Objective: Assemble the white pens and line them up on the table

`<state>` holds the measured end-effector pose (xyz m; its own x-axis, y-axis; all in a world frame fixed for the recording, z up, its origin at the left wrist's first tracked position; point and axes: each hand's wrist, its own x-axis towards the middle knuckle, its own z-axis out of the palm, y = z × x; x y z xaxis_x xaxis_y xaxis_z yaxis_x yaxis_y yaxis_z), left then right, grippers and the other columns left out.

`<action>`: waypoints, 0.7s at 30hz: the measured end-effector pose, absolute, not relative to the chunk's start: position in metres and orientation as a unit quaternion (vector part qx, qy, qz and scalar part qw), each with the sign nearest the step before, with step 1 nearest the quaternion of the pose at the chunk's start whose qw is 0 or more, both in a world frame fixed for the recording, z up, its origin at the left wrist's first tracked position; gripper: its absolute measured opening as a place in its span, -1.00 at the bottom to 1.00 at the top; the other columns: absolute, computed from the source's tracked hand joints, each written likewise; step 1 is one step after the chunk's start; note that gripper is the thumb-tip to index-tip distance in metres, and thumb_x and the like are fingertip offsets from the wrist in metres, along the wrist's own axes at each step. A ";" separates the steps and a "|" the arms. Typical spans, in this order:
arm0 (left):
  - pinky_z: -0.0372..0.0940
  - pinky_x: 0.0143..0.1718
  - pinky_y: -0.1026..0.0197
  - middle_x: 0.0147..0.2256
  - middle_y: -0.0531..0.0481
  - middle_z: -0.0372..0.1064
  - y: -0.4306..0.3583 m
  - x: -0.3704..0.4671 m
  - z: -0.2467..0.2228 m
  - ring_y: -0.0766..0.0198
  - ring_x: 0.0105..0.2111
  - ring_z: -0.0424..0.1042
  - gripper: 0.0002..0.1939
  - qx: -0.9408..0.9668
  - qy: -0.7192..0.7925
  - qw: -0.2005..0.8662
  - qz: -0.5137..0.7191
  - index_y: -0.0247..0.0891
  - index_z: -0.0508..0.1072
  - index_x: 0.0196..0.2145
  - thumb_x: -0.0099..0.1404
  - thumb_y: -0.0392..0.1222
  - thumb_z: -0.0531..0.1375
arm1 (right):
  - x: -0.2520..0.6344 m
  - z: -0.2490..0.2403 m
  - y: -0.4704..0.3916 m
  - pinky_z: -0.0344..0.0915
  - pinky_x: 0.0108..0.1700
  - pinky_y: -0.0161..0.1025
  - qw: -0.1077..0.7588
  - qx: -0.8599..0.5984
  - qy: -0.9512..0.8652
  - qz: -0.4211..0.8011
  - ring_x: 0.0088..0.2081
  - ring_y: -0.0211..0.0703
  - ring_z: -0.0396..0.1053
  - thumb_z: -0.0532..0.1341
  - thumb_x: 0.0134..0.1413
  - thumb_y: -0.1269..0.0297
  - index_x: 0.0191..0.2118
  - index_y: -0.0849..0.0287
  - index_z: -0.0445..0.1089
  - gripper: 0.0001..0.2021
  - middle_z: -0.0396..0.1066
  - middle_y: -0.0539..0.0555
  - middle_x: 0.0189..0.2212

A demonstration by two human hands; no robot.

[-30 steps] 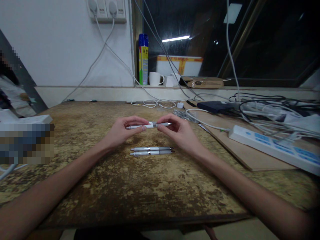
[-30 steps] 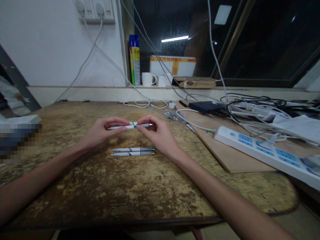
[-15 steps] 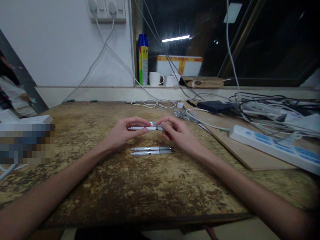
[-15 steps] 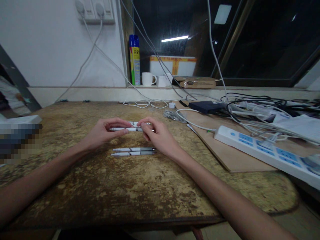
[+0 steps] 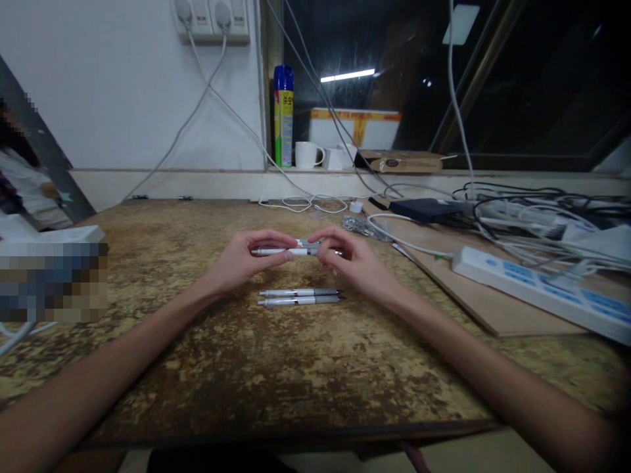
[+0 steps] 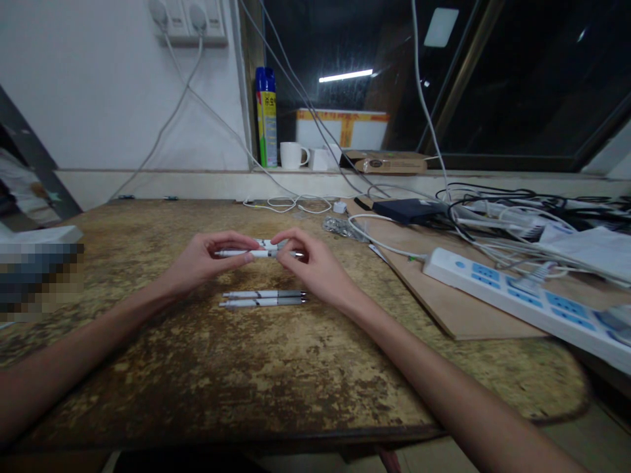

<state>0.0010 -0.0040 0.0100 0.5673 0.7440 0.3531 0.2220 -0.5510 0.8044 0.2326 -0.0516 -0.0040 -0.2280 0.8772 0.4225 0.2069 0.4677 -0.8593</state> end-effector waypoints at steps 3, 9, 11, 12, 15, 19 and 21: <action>0.38 0.04 0.07 -0.07 -0.09 0.59 -0.004 0.001 0.010 0.11 -0.06 0.54 -0.69 0.803 0.300 0.373 0.355 -0.20 0.60 -0.07 0.28 -0.02 0.33 | 0.232 -0.003 -0.052 0.10 -0.43 -0.27 0.476 -0.391 -0.698 0.366 -0.54 -0.26 0.19 0.14 0.31 0.08 -0.07 0.14 0.39 -0.74 0.27 -0.09 -0.58; 0.38 0.05 0.05 -0.09 -0.10 0.59 -0.004 0.001 0.009 0.10 -0.08 0.55 -0.67 0.800 0.303 0.374 0.360 -0.20 0.60 -0.08 0.26 0.01 0.34 | 0.231 -0.002 -0.054 0.20 -0.33 -0.26 0.491 -0.383 -0.702 0.347 -0.42 -0.23 0.29 0.24 0.21 0.10 -0.09 0.14 0.41 -0.74 0.36 -0.04 -0.46; 0.38 0.04 0.06 -0.09 -0.10 0.59 -0.004 0.002 0.010 0.10 -0.07 0.55 -0.67 0.799 0.300 0.378 0.358 -0.20 0.60 -0.08 0.26 0.00 0.35 | 0.231 -0.002 -0.054 0.18 -0.37 -0.26 0.483 -0.386 -0.701 0.356 -0.47 -0.24 0.26 0.21 0.25 0.08 -0.07 0.13 0.40 -0.74 0.34 -0.06 -0.51; 0.38 0.03 0.06 -0.09 -0.10 0.59 -0.004 0.002 0.010 0.10 -0.07 0.55 -0.66 0.799 0.300 0.381 0.356 -0.20 0.60 -0.08 0.25 0.00 0.35 | 0.231 -0.003 -0.053 0.16 -0.40 -0.26 0.476 -0.388 -0.699 0.367 -0.50 -0.25 0.24 0.16 0.29 0.06 -0.07 0.13 0.39 -0.73 0.32 -0.07 -0.54; 0.39 0.02 0.06 -0.09 -0.10 0.59 -0.005 0.002 0.010 0.10 -0.08 0.55 -0.66 0.801 0.303 0.377 0.352 -0.20 0.60 -0.08 0.26 0.00 0.35 | 0.232 -0.004 -0.052 0.17 -0.39 -0.25 0.474 -0.387 -0.695 0.377 -0.50 -0.24 0.25 0.13 0.31 0.06 -0.10 0.14 0.41 -0.73 0.32 -0.06 -0.54; 0.39 0.03 0.05 -0.09 -0.09 0.59 -0.005 0.002 0.011 0.11 -0.08 0.54 -0.67 0.801 0.305 0.373 0.356 -0.21 0.59 -0.08 0.27 -0.01 0.34 | 0.232 -0.004 -0.052 0.20 -0.33 -0.26 0.488 -0.379 -0.702 0.355 -0.43 -0.25 0.29 0.26 0.20 0.14 -0.08 0.14 0.41 -0.75 0.37 -0.05 -0.46; 0.39 0.03 0.07 -0.09 -0.09 0.59 -0.005 0.002 0.011 0.11 -0.07 0.54 -0.67 0.801 0.300 0.379 0.354 -0.21 0.59 -0.07 0.26 -0.01 0.35 | 0.231 -0.004 -0.053 0.16 -0.41 -0.27 0.476 -0.384 -0.693 0.382 -0.51 -0.26 0.25 0.19 0.27 0.09 -0.05 0.14 0.39 -0.73 0.34 -0.08 -0.54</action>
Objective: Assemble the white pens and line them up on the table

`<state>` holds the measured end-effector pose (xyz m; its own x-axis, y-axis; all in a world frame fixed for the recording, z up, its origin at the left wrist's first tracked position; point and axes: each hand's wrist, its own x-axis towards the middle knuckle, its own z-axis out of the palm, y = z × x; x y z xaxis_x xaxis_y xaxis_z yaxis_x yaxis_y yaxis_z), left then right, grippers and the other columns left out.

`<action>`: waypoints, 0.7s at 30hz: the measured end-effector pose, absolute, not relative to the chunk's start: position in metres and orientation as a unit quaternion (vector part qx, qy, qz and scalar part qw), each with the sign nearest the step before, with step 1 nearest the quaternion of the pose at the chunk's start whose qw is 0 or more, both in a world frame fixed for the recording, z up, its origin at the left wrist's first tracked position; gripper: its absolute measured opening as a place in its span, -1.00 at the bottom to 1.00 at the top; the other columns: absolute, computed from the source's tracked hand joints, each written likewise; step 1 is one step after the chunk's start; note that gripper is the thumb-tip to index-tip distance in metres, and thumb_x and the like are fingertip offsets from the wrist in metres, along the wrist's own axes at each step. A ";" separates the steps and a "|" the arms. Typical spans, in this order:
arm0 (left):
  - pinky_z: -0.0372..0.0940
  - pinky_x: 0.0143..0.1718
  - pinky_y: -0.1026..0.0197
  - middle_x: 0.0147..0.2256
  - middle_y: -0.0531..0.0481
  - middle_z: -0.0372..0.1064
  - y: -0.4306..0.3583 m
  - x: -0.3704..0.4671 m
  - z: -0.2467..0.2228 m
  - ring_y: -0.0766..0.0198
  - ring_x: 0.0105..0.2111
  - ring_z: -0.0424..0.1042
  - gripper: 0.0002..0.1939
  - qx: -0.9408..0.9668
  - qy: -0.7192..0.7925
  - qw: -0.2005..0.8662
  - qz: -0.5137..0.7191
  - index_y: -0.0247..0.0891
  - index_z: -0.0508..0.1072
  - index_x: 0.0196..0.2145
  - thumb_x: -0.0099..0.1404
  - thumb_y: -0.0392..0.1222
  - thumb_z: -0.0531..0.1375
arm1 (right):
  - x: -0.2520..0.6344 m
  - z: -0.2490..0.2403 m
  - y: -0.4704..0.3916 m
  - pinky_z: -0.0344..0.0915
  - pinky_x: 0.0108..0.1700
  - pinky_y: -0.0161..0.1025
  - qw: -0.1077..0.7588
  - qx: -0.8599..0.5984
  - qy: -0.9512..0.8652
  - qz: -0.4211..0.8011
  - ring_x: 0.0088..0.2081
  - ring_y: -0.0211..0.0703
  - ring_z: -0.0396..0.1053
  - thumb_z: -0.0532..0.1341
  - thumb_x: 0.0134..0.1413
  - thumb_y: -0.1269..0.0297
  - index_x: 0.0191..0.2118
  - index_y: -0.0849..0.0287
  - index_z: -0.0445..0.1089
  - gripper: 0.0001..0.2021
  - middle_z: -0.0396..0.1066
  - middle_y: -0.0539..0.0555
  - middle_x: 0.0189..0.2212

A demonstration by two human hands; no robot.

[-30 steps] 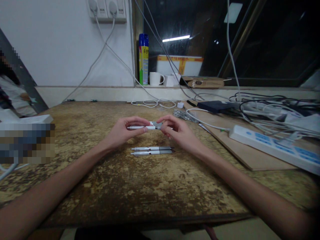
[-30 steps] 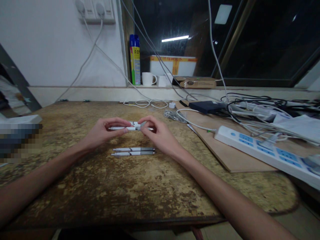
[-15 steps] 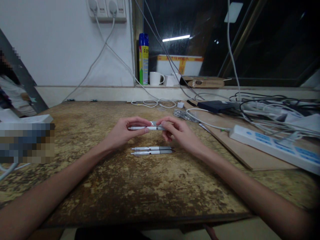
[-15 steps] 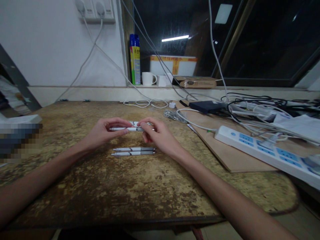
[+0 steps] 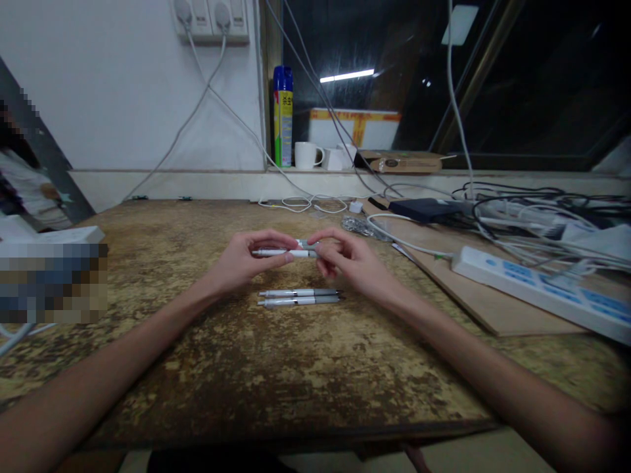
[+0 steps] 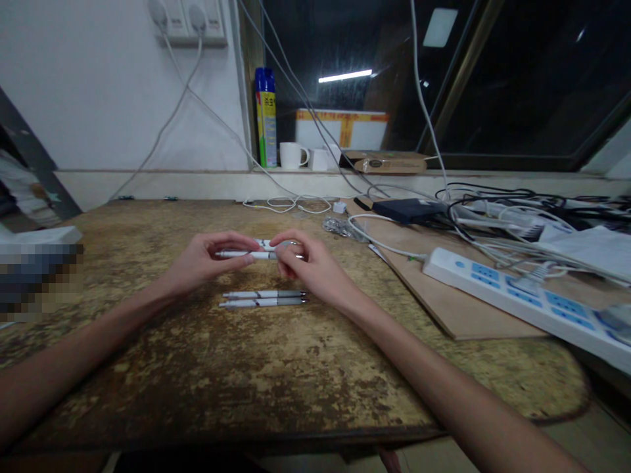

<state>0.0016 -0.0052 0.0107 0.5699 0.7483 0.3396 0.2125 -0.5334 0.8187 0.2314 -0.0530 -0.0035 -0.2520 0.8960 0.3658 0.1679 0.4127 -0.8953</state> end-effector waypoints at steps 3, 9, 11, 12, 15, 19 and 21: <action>0.40 0.02 0.06 -0.09 -0.10 0.59 -0.005 0.002 0.010 0.10 -0.07 0.55 -0.67 0.801 0.300 0.381 0.351 -0.21 0.59 -0.07 0.26 -0.01 0.35 | 0.231 -0.003 -0.054 0.13 -0.45 -0.28 0.469 -0.390 -0.681 0.405 -0.55 -0.26 0.23 0.14 0.30 0.04 -0.06 0.14 0.39 -0.70 0.31 -0.09 -0.58; 0.39 0.05 0.04 -0.09 -0.12 0.60 -0.005 0.002 0.010 0.11 -0.08 0.56 -0.66 0.800 0.289 0.384 0.358 -0.21 0.59 -0.09 0.23 -0.01 0.37 | 0.232 -0.003 -0.053 0.19 -0.37 -0.27 0.478 -0.380 -0.707 0.357 -0.46 -0.25 0.26 0.22 0.25 0.12 -0.07 0.12 0.41 -0.77 0.31 -0.07 -0.51; 0.39 0.05 0.03 -0.10 -0.13 0.60 -0.005 0.002 0.010 0.11 -0.09 0.56 -0.65 0.801 0.283 0.389 0.356 -0.22 0.59 -0.09 0.23 0.00 0.38 | 0.232 -0.003 -0.053 0.15 -0.43 -0.27 0.470 -0.382 -0.705 0.368 -0.50 -0.25 0.23 0.17 0.30 0.08 -0.05 0.12 0.39 -0.75 0.27 -0.08 -0.55; 0.39 0.05 0.03 -0.10 -0.13 0.60 -0.004 0.002 0.010 0.11 -0.10 0.56 -0.65 0.800 0.283 0.390 0.357 -0.22 0.59 -0.09 0.23 0.00 0.38 | 0.232 -0.003 -0.053 0.13 -0.44 -0.27 0.468 -0.384 -0.704 0.370 -0.52 -0.25 0.22 0.14 0.32 0.07 -0.05 0.12 0.39 -0.74 0.27 -0.09 -0.56; 0.39 0.06 0.03 -0.10 -0.13 0.60 -0.004 0.003 0.009 0.11 -0.09 0.56 -0.65 0.798 0.288 0.389 0.360 -0.22 0.59 -0.09 0.23 0.00 0.38 | 0.232 -0.004 -0.053 0.17 -0.39 -0.26 0.470 -0.388 -0.715 0.344 -0.46 -0.23 0.27 0.14 0.32 0.06 -0.07 0.13 0.40 -0.73 0.32 -0.05 -0.51; 0.40 0.03 0.06 -0.14 -0.10 0.61 -0.006 0.002 0.012 0.12 -0.12 0.57 -0.68 0.796 0.300 0.380 0.364 -0.22 0.61 -0.13 0.22 -0.01 0.38 | 0.232 -0.003 -0.056 0.15 -0.37 -0.25 0.459 -0.385 -0.739 0.309 -0.41 -0.20 0.28 0.16 0.31 0.08 -0.06 0.10 0.41 -0.75 0.33 -0.02 -0.47; 0.41 -0.01 0.07 -0.16 -0.10 0.62 -0.008 0.002 0.014 0.12 -0.15 0.57 -0.68 0.797 0.303 0.375 0.365 -0.24 0.61 -0.16 0.20 0.00 0.39 | 0.232 -0.002 -0.057 0.10 -0.42 -0.26 0.451 -0.384 -0.739 0.321 -0.47 -0.22 0.22 0.14 0.33 0.08 -0.04 0.10 0.40 -0.75 0.27 -0.05 -0.53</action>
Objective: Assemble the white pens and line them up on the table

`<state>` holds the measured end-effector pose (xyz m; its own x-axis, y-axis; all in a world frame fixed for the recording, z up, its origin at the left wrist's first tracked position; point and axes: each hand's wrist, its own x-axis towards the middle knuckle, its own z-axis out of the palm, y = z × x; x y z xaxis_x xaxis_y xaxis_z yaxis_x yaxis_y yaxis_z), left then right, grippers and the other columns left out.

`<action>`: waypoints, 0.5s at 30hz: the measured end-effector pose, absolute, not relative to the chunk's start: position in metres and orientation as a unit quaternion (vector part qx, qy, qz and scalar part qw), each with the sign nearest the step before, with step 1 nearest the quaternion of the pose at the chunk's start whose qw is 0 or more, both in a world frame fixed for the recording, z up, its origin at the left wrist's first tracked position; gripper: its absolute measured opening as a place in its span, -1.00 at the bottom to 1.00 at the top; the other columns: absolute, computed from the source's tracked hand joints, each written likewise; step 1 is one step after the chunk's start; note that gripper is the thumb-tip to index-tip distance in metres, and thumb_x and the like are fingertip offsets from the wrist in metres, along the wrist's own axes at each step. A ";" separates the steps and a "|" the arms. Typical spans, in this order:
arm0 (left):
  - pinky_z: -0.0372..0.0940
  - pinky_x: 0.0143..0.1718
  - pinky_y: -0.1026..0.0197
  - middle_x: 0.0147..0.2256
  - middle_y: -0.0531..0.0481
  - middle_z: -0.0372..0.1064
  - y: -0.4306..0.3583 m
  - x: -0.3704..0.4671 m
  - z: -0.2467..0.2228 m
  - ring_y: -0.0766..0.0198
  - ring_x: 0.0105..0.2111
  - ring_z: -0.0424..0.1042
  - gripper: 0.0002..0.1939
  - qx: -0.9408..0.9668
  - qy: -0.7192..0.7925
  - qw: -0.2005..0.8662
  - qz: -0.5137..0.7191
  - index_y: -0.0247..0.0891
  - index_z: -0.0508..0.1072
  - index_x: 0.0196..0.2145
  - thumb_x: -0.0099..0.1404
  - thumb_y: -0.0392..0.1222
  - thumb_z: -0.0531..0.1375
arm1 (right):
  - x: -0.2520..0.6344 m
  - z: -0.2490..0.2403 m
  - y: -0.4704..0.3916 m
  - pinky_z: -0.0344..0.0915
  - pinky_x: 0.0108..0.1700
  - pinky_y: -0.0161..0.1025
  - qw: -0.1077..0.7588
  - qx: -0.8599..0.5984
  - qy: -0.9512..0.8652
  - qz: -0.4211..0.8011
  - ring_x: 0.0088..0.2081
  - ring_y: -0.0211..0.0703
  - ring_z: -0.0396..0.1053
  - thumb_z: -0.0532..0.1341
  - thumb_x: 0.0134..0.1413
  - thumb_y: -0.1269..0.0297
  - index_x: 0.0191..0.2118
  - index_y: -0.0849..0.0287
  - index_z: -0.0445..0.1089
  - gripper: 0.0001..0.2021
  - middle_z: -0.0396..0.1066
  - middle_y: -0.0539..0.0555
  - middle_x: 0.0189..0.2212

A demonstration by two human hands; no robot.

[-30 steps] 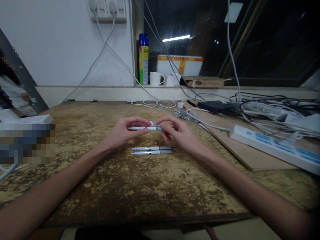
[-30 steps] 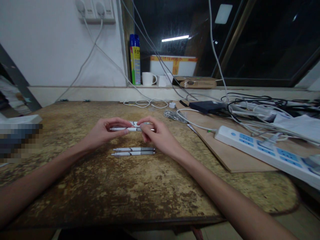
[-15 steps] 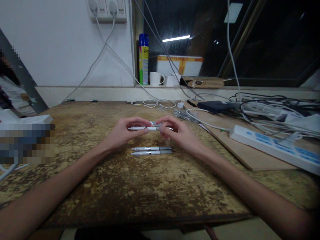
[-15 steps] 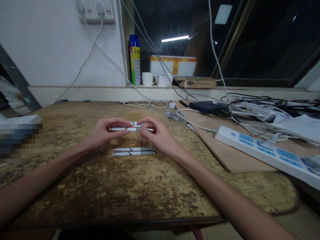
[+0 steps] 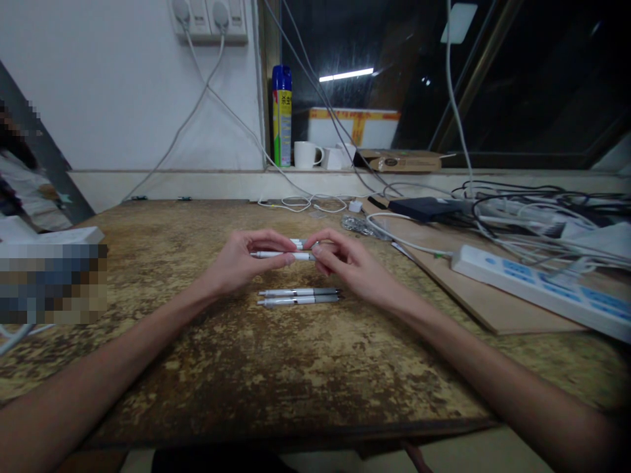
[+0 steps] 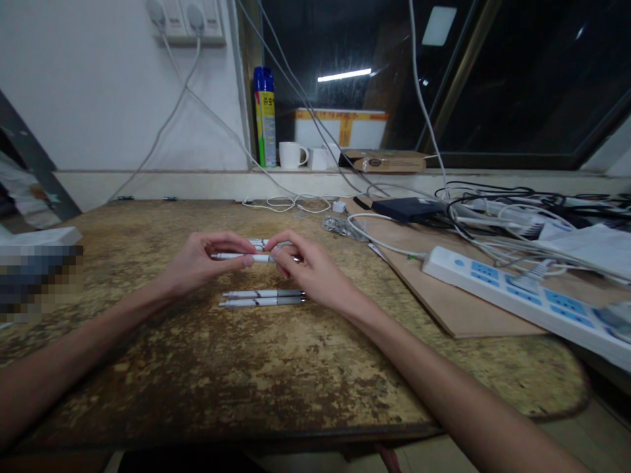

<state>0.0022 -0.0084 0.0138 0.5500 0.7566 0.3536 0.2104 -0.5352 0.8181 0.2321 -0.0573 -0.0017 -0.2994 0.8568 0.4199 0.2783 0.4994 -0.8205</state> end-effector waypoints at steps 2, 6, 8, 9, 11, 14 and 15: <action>0.42 -0.06 0.09 -0.18 -0.10 0.62 -0.010 0.002 0.015 0.11 -0.17 0.58 -0.64 0.791 0.312 0.377 0.367 -0.24 0.59 -0.13 0.18 0.01 0.41 | 0.231 -0.001 -0.058 0.07 -0.43 -0.27 0.448 -0.385 -0.733 0.337 -0.50 -0.23 0.18 0.13 0.34 0.08 -0.05 0.10 0.40 -0.75 0.22 -0.08 -0.56; 0.42 -0.15 0.11 -0.19 -0.10 0.62 -0.009 0.006 0.012 0.12 -0.22 0.57 -0.51 0.754 0.344 0.397 0.395 -0.23 0.52 -0.03 0.15 0.03 0.42 | 0.227 0.000 -0.058 0.21 -0.34 -0.23 0.459 -0.365 -0.709 0.392 -0.45 -0.21 0.28 0.13 0.34 0.08 -0.02 0.10 0.37 -0.75 0.33 -0.06 -0.52; 0.40 -0.10 0.10 -0.17 -0.12 0.60 -0.006 0.009 0.008 0.13 -0.19 0.55 -0.54 0.719 0.340 0.423 0.433 -0.25 0.51 -0.05 0.17 0.03 0.41 | 0.224 0.000 -0.057 0.31 -0.21 -0.17 0.459 -0.351 -0.704 0.412 -0.33 -0.15 0.40 0.15 0.33 0.10 0.00 0.08 0.35 -0.76 0.45 0.00 -0.41; 0.39 -0.07 0.10 -0.16 -0.12 0.59 -0.004 0.010 0.006 0.14 -0.17 0.54 -0.58 0.702 0.331 0.440 0.451 -0.25 0.53 -0.08 0.20 0.04 0.39 | 0.222 0.001 -0.055 0.33 -0.13 -0.14 0.463 -0.347 -0.704 0.410 -0.25 -0.13 0.44 0.18 0.31 0.12 0.01 0.06 0.35 -0.76 0.50 0.04 -0.33; 0.37 -0.05 0.10 -0.15 -0.12 0.57 -0.002 0.012 0.002 0.15 -0.14 0.52 -0.66 0.688 0.313 0.466 0.459 -0.25 0.56 -0.14 0.27 0.06 0.33 | 0.218 0.004 -0.051 0.33 0.01 -0.10 0.486 -0.346 -0.704 0.384 -0.08 -0.10 0.45 0.23 0.28 0.14 0.02 0.04 0.35 -0.75 0.52 0.09 -0.14; 0.35 -0.15 0.15 -0.27 -0.04 0.54 -0.003 0.012 0.002 0.20 -0.24 0.47 -0.67 0.715 0.308 0.456 0.432 -0.21 0.60 -0.21 0.34 0.10 0.25 | 0.209 0.013 -0.045 0.31 0.09 -0.07 0.531 -0.351 -0.698 0.328 -0.01 -0.10 0.41 0.22 0.29 0.12 0.01 0.04 0.39 -0.76 0.48 0.10 -0.04; 0.33 -0.19 0.17 -0.32 -0.01 0.51 -0.005 0.012 0.003 0.22 -0.29 0.45 -0.67 0.728 0.310 0.442 0.421 -0.20 0.61 -0.24 0.35 0.12 0.24 | 0.206 0.017 -0.043 0.31 0.09 -0.08 0.543 -0.343 -0.697 0.319 -0.01 -0.10 0.40 0.22 0.29 0.11 -0.02 0.05 0.41 -0.77 0.48 0.09 -0.05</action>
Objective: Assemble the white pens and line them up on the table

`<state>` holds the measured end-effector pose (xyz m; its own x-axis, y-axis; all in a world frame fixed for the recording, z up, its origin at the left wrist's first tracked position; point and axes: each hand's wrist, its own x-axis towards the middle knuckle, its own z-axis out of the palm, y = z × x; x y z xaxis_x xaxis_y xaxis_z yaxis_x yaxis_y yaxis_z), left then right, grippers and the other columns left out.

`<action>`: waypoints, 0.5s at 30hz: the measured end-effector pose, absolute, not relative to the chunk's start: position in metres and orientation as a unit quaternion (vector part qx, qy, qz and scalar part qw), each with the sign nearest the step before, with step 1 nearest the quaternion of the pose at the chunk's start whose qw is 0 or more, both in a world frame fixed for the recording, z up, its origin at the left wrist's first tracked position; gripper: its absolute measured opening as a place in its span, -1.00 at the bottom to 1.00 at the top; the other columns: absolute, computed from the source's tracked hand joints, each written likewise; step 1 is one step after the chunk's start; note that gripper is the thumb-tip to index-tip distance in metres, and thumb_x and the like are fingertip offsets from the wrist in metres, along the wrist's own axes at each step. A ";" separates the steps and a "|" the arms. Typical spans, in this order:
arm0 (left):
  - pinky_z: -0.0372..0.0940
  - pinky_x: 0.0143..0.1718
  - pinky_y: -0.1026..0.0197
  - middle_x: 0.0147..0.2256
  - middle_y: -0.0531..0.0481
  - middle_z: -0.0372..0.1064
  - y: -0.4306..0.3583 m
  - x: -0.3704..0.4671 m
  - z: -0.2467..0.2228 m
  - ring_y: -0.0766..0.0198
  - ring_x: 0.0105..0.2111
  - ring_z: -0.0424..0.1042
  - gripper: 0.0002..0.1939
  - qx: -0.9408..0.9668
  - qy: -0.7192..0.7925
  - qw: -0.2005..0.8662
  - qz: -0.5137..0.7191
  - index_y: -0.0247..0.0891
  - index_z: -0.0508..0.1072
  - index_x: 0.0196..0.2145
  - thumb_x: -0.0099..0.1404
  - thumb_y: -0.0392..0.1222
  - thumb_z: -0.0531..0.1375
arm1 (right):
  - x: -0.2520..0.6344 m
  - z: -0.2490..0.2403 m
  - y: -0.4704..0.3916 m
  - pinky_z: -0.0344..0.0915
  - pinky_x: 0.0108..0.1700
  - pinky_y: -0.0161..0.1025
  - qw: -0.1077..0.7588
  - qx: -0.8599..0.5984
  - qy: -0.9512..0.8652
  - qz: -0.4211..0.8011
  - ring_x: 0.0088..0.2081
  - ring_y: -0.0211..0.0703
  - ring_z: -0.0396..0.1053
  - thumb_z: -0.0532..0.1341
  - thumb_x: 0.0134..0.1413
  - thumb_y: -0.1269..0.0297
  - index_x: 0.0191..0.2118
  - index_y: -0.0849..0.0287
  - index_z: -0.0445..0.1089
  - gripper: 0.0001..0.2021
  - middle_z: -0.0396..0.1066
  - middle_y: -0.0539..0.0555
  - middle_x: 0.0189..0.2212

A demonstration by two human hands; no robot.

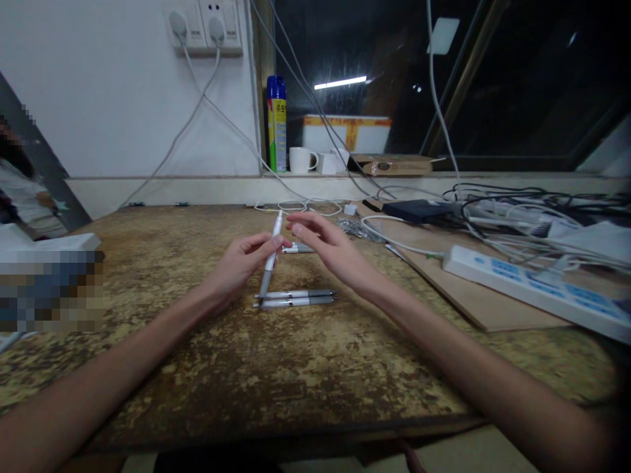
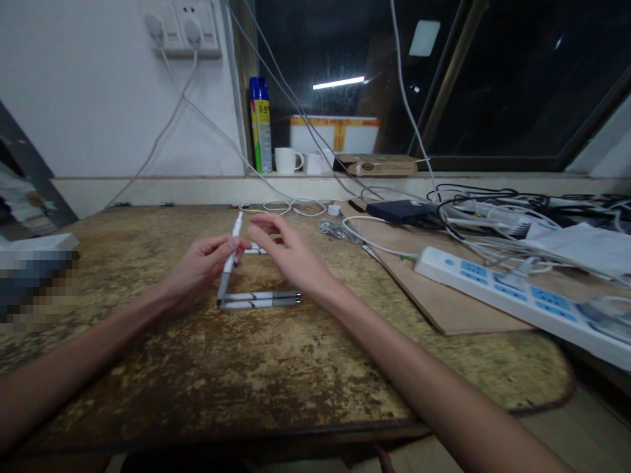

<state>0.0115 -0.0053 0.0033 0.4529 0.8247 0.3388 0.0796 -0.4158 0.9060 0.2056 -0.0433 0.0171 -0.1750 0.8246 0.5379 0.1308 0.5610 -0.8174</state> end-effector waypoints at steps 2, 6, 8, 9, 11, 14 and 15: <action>0.31 -0.24 0.19 -0.39 0.04 0.46 -0.010 0.012 0.006 0.24 -0.34 0.41 -0.64 0.755 0.312 0.413 0.403 -0.21 0.60 -0.33 0.35 0.14 0.24 | 0.197 0.024 -0.041 0.35 0.01 -0.11 0.550 -0.322 -0.696 0.331 -0.07 -0.11 0.40 0.20 0.30 0.07 -0.13 0.08 0.46 -0.78 0.48 0.08 -0.12; 0.31 -0.20 0.19 -0.39 0.03 0.47 -0.015 0.012 0.010 0.21 -0.29 0.43 -0.61 0.768 0.312 0.393 0.399 -0.22 0.60 -0.34 0.33 0.17 0.24 | 0.180 0.031 -0.038 0.37 -0.18 -0.19 0.550 -0.318 -0.681 0.365 -0.22 -0.16 0.39 0.21 0.27 -0.02 -0.26 0.10 0.44 -0.72 0.45 0.05 -0.28; 0.33 -0.17 0.18 -0.26 -0.02 0.53 -0.011 0.010 0.010 0.18 -0.21 0.45 -0.59 0.751 0.307 0.410 0.416 -0.19 0.61 -0.22 0.37 0.20 0.17 | 0.176 0.032 -0.035 0.37 -0.19 -0.21 0.585 -0.307 -0.651 0.374 -0.23 -0.18 0.39 0.17 0.29 -0.06 -0.25 0.09 0.39 -0.69 0.42 0.03 -0.31; 0.33 -0.14 0.18 -0.17 -0.05 0.53 -0.008 0.008 0.010 0.16 -0.16 0.45 -0.57 0.743 0.300 0.414 0.431 -0.18 0.60 -0.14 0.40 0.20 0.14 | 0.177 0.032 -0.034 0.36 -0.19 -0.22 0.607 -0.299 -0.630 0.382 -0.24 -0.19 0.39 0.14 0.31 -0.09 -0.23 0.08 0.36 -0.68 0.40 0.02 -0.34; 0.32 -0.08 0.16 -0.01 -0.10 0.49 -0.001 0.004 0.008 0.16 -0.08 0.42 -0.56 0.741 0.300 0.398 0.449 -0.18 0.57 -0.04 0.44 0.16 0.09 | 0.182 0.034 -0.033 0.35 -0.22 -0.23 0.648 -0.288 -0.580 0.401 -0.29 -0.22 0.37 0.10 0.32 -0.14 -0.18 0.05 0.31 -0.66 0.33 -0.03 -0.43; 0.31 -0.14 0.15 -0.12 -0.13 0.49 0.008 -0.003 0.005 0.17 -0.16 0.41 -0.55 0.737 0.324 0.379 0.456 -0.24 0.57 -0.04 0.48 0.12 0.04 | 0.195 0.038 -0.031 0.28 -0.35 -0.27 0.676 -0.295 -0.515 0.437 -0.44 -0.24 0.27 0.11 0.27 -0.21 -0.15 0.01 0.26 -0.62 0.16 -0.09 -0.56; 0.31 -0.16 0.15 -0.16 -0.13 0.49 0.010 -0.004 0.004 0.17 -0.19 0.40 -0.55 0.736 0.330 0.376 0.456 -0.25 0.58 -0.06 0.49 0.10 0.03 | 0.200 0.039 -0.030 0.24 -0.40 -0.27 0.678 -0.290 -0.500 0.455 -0.49 -0.24 0.21 0.13 0.25 -0.23 -0.18 0.02 0.26 -0.61 0.11 -0.10 -0.59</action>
<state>-0.0040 0.0098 0.0039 0.3676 0.8283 0.4228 0.1429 -0.4996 0.8544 0.1996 -0.0305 0.0389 0.0860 0.9060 0.4145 -0.3264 0.4187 -0.8475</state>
